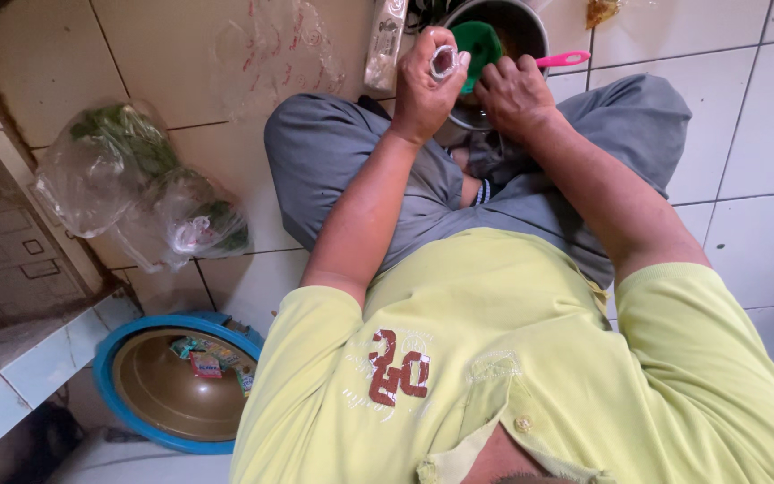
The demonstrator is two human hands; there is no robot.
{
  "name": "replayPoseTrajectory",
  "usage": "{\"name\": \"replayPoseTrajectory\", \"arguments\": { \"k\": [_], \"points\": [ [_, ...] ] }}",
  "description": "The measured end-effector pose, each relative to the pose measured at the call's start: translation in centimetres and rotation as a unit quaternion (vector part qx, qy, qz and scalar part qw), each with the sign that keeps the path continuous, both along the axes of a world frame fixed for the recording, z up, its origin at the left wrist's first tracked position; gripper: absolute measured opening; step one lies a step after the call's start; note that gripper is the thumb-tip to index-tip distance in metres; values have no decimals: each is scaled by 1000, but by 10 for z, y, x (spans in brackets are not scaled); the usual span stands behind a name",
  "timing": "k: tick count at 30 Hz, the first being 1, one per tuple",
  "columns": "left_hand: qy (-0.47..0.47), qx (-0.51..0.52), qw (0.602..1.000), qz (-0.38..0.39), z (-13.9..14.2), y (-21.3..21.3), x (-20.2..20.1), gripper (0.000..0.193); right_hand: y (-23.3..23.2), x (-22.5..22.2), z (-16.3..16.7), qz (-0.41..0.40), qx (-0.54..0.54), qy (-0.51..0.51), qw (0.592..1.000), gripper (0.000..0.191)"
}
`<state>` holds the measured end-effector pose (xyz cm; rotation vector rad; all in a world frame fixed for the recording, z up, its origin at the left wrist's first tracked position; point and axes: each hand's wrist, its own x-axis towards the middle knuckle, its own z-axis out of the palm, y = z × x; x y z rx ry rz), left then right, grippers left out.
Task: The person sits on the floor and fills small clear plastic pouches with a yellowish liquid using a green scoop and a pink ladle. They open each pouch, pour the liquid inside, and then seal the pouch by hand.
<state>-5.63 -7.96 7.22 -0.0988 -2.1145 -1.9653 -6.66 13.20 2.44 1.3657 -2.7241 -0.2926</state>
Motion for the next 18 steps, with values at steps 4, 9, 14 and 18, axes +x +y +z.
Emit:
{"name": "replayPoseTrajectory", "arguments": {
  "k": [4, 9, 14, 18],
  "points": [
    [-19, -5, 1000, 3, -11, -1, 1, 18, 5, -2, 15, -44, -85, -16, 995, 8],
    [-6, 0, 1000, 20, -16, 0, 3, 19, 16, 30, 40, -145, -289, -94, 941, 11],
    [-40, -4, 999, -10, -15, 7, 4, 19, 13, 60, 51, -168, -266, -111, 943, 9],
    [-14, -29, 999, -2, -16, 3, 11, 19, 12, 66, 52, -177, -220, -177, 943, 8]
  ]
}}
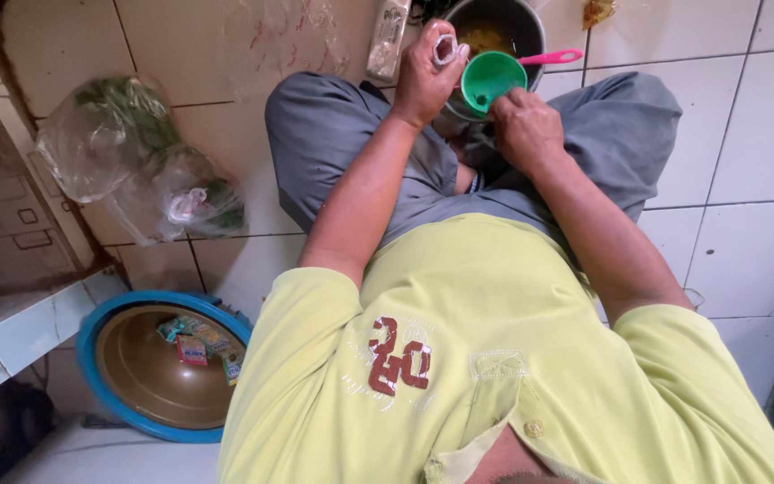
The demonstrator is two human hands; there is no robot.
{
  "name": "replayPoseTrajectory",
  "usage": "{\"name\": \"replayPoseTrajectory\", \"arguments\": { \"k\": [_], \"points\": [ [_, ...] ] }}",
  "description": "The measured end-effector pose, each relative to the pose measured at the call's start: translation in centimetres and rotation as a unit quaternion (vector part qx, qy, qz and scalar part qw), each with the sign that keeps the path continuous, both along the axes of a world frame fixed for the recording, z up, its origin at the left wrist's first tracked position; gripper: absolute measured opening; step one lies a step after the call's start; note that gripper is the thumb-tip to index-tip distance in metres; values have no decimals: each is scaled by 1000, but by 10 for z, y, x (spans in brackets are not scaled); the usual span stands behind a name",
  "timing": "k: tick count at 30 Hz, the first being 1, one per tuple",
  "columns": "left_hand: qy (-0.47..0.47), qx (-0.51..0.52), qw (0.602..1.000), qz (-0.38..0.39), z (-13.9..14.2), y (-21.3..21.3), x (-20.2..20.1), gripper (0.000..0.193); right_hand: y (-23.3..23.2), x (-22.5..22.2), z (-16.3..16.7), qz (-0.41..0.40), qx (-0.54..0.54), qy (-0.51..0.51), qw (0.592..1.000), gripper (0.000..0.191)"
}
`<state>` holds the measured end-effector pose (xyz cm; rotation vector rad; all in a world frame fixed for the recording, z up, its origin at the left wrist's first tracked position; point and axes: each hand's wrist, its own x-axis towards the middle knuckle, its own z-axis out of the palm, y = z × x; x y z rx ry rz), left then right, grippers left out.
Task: The person sits on the floor and fills small clear plastic pouches with a yellowish liquid using a green scoop and a pink ladle. They open each pouch, pour the liquid inside, and then seal the pouch by hand.
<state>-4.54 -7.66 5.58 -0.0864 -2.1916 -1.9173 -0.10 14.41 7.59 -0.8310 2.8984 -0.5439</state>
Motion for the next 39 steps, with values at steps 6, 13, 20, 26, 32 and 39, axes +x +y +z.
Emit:
{"name": "replayPoseTrajectory", "arguments": {
  "k": [6, 13, 20, 26, 32, 39],
  "points": [
    [-21, -8, 1000, -12, -3, -3, 2, 16, 15, -8, 22, -149, -235, 81, 957, 3],
    [-37, -67, 996, -45, 8, 3, 4, 17, 11, 12, 64, -214, -370, 23, 903, 9],
    [-36, -102, 993, -42, 10, 6, 13, 15, -7, 17, 64, -132, -328, 74, 932, 7],
    [-47, -119, 991, -46, 8, 4, 16, 20, -12, 15, 57, -114, -333, 52, 935, 7],
    [-49, -179, 982, -42, 4, 6, 16, 17, -12, 15, 57, -70, -298, 45, 951, 10],
    [-81, -82, 987, -112, 2, 1, 16, 30, -2, 1, 52, -93, -280, 70, 953, 11]
  ]
}}
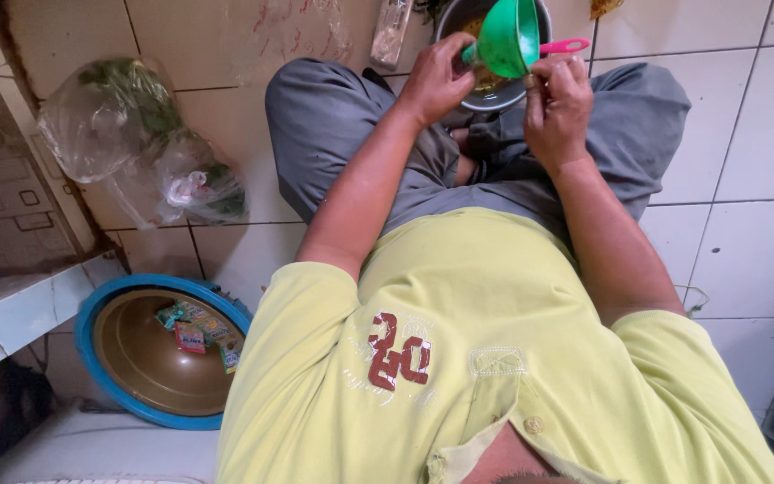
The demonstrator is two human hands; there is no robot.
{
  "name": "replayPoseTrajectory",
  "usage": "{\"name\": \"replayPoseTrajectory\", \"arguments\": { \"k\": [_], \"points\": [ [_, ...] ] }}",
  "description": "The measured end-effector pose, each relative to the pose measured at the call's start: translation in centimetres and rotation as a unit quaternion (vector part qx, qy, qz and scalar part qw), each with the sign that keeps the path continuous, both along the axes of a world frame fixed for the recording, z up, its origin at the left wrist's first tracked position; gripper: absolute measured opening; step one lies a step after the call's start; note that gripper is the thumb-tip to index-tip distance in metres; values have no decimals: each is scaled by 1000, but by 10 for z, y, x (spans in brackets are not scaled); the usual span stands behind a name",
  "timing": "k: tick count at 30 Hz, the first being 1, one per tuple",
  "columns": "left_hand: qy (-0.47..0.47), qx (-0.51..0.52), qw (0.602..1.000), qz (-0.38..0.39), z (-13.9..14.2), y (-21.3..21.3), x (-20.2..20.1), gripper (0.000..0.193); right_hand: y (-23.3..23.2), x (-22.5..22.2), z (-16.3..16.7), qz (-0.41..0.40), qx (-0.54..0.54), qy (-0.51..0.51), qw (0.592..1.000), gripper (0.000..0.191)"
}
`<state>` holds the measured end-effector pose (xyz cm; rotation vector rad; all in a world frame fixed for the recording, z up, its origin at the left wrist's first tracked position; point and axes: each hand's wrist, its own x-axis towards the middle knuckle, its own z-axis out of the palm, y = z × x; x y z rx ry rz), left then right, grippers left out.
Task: The person sits on the floor and fills small clear plastic pouches with a yellowish liquid using a green scoop and a pink ladle. They open each pouch, pour the liquid inside, and then seal the pouch by hand.
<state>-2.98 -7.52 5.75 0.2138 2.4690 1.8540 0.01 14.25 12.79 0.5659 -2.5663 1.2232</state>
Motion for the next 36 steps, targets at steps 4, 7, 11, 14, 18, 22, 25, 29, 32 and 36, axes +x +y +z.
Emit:
{"name": "replayPoseTrajectory", "arguments": {
  "k": [4, 7, 11, 14, 18, 22, 25, 29, 32, 36],
  "points": [
    [-68, -12, 997, -37, -2, -5, 1, 37, 19, -8, 3, 40, 3, -2, 999, 12],
    [36, -86, 994, -64, -7, -5, 0, 35, 25, -13, 9, 72, 14, -26, 997, 12],
    [100, -78, 991, -54, -15, -1, -7, 37, 20, -26, 25, 100, 43, -25, 994, 11],
    [116, -28, 993, -28, -14, 1, -13, 32, 13, -36, 35, 125, 46, 8, 991, 10],
    [122, 114, 986, 14, -10, -4, -21, 18, 17, -45, 33, 164, 20, 36, 986, 21],
    [102, 193, 970, 105, -4, -19, -23, 9, 33, -68, -3, -69, 44, 16, 996, 26],
    [142, 140, 968, 153, -5, -25, -27, 10, 57, -85, -39, -97, 312, 89, 941, 42],
    [176, 109, 967, 152, -7, -18, -33, 10, 67, -81, -88, -81, 304, -131, 940, 45],
    [111, 146, 971, 154, -9, -12, -36, 11, 61, -79, -102, -92, 149, -192, 966, 31],
    [0, 166, 977, 136, -14, -8, -37, 17, 39, -71, -106, -216, -245, -411, 851, 25]
  ]
}}
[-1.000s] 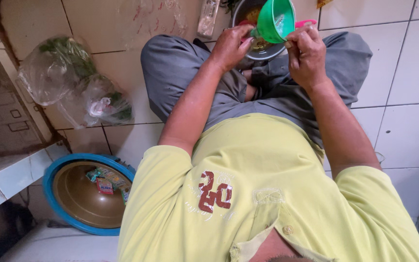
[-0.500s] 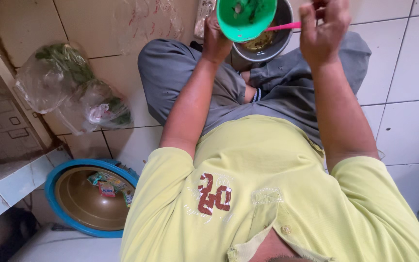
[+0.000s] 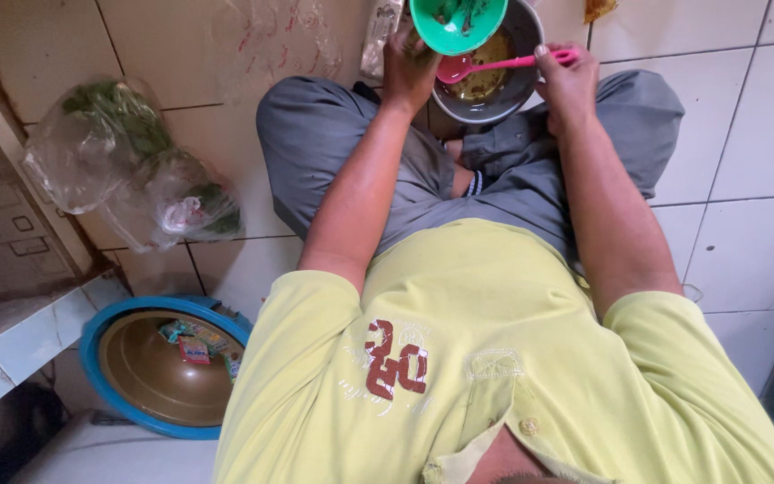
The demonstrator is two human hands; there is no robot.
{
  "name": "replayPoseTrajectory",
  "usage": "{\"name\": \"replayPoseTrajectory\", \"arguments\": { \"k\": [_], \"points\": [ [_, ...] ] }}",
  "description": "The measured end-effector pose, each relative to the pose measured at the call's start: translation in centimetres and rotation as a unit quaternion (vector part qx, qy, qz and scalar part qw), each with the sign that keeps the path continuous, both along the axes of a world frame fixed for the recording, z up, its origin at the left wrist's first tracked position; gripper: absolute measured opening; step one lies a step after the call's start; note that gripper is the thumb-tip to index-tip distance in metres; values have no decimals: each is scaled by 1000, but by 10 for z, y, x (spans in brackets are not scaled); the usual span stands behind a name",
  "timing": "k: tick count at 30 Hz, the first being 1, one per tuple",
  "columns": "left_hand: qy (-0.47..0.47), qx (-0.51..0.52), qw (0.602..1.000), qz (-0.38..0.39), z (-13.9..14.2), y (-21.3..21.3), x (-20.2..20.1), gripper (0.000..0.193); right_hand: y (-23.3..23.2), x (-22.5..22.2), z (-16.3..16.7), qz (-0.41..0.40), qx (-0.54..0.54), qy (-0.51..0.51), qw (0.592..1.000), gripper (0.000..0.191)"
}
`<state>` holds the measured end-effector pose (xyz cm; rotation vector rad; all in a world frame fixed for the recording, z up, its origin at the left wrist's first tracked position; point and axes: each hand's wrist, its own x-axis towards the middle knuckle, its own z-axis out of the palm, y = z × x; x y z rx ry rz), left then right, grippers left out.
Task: The person sits on the floor and fills small clear plastic pouches with a yellowish liquid using a green scoop and a pink ladle. They open each pouch, pour the liquid inside, and then seal the pouch by hand.
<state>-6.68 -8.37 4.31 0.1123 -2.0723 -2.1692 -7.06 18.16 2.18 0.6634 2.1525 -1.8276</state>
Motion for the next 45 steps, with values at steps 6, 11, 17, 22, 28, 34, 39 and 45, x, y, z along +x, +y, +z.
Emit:
{"name": "replayPoseTrajectory", "arguments": {
  "k": [6, 11, 17, 22, 28, 34, 39, 45],
  "points": [
    [-89, 84, 991, -49, -3, 7, -3, 32, -11, -5, 14, 7, 52, -84, 995, 27],
    [-140, 90, 985, -54, 4, 5, -6, 32, -3, -17, 14, 0, -92, -87, 992, 16],
    [-100, 45, 993, -52, 4, 7, -9, 26, -2, -19, 8, 96, 147, 173, 969, 22],
    [64, -203, 976, 43, 0, -2, -12, 20, 3, 7, 34, 220, 263, 289, 894, 17],
    [88, -116, 987, 70, 0, 4, -8, 19, -3, 22, 57, 275, 364, 350, 818, 13],
    [68, -169, 980, 77, -6, 1, -8, 15, -6, 31, 58, 223, 322, 346, 852, 9],
    [92, -163, 979, 77, -8, -2, -5, 17, -7, 41, 61, 207, 331, 352, 851, 11],
    [85, -154, 981, 79, -7, -2, -4, 13, -11, 48, 55, 249, 352, 372, 822, 12]
  ]
}}
